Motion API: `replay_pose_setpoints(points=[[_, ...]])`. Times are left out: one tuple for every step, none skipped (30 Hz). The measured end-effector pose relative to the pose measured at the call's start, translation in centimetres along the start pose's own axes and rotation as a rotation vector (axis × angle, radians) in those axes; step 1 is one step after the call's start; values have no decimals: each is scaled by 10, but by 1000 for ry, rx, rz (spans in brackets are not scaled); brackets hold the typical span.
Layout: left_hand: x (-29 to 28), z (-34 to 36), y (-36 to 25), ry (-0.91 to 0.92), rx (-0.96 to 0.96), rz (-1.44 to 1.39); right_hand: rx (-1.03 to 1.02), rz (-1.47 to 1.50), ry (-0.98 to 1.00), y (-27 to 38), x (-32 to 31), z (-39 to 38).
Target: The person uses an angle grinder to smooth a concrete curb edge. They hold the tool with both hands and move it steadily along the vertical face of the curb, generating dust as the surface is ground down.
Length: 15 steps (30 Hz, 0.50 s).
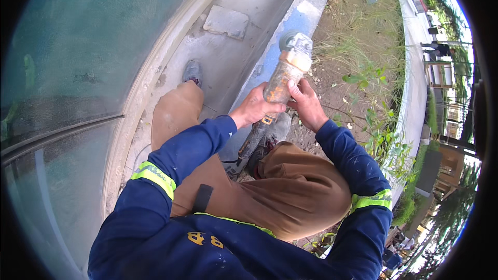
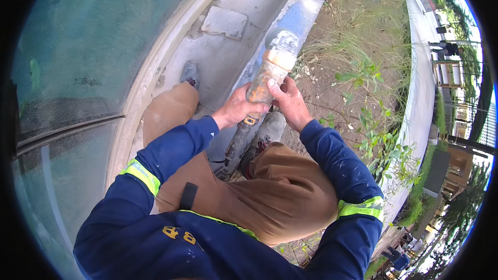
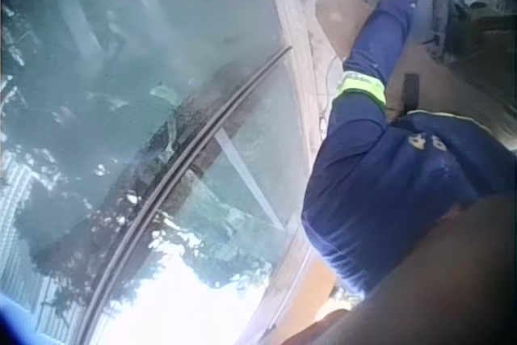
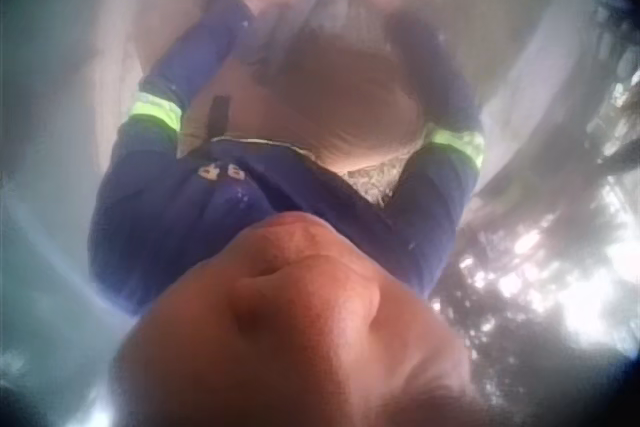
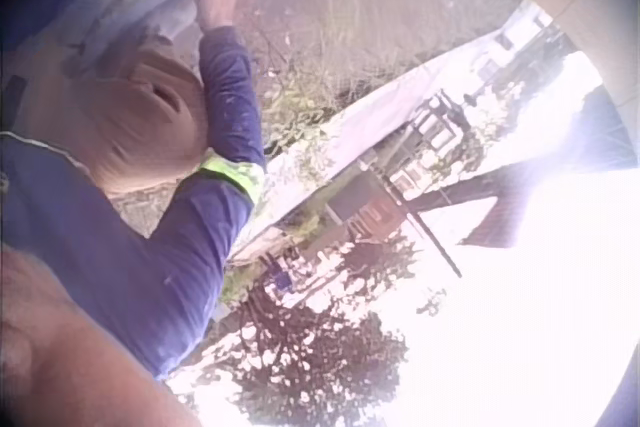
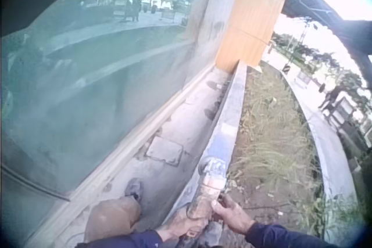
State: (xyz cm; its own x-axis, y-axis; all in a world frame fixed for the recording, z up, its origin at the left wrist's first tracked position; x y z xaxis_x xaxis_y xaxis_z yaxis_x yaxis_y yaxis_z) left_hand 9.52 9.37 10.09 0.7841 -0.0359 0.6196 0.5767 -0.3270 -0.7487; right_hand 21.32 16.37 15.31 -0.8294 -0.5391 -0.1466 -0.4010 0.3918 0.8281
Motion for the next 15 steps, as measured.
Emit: replay_pose_setpoints(points=[[4, 10, 4, 50, -1, 33, -28, 112, -57, -9, 6, 8], [5, 18, 11, 72, -3, 3, -143, 204, -91, -12, 7, 23], [5, 25, 18, 96, -6, -25, -129, 235, -110, -18, 9, 34], [7, 31, 23, 115, -11, -63, -106, 261, -126, -24, 7, 41], [3, 36, 29, 102, -63, -106, -85, 287, -145, -31, 4, 49], [-2, 42, 34, 91, -113, -147, -95, 316, -143, -34, 3, 61], [-3, 44, 42, 77, -174, -202, -18, 319, -107, -41, 2, 71], [-6, 47, 42, 55, -154, -210, 53, 334, -74, -45, 1, 79], [-10, 51, 48, 46, -170, -202, 122, 350, -40, -53, 2, 86], [-14, 57, 46, 36, -172, -179, 128, 379, -53, -56, 1, 92], [-18, 61, 43, 25, -173, -155, 130, 387, -47, -56, 1, 97], [-19, 63, 40, 27, -164, -145, 130, 394, -40, -56, 1, 101], [-23, 65, 38, 23, -157, -117, 128, 401, -29, -55, 3, 103], [-28, 66, 37, 17, -150, -89, 101, 394, -80, -48, 4, 104], [-33, 67, 36, 9, -142, -61, 88, 373, -96, -49, 6, 110]])
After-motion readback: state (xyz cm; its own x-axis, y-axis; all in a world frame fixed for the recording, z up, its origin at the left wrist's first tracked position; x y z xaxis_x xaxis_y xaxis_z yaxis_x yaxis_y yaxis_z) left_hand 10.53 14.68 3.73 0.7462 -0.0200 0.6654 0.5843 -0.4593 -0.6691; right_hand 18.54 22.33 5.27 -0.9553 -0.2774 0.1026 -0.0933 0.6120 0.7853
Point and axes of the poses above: each hand's wrist, its own z-axis towards the middle knuckle, its own x-axis out of the palm, y = z × x, the point moved 9 cm from there along z, towards the middle knuckle, and after that the axes turned 4 degrees about y, right-handed, at the moved point
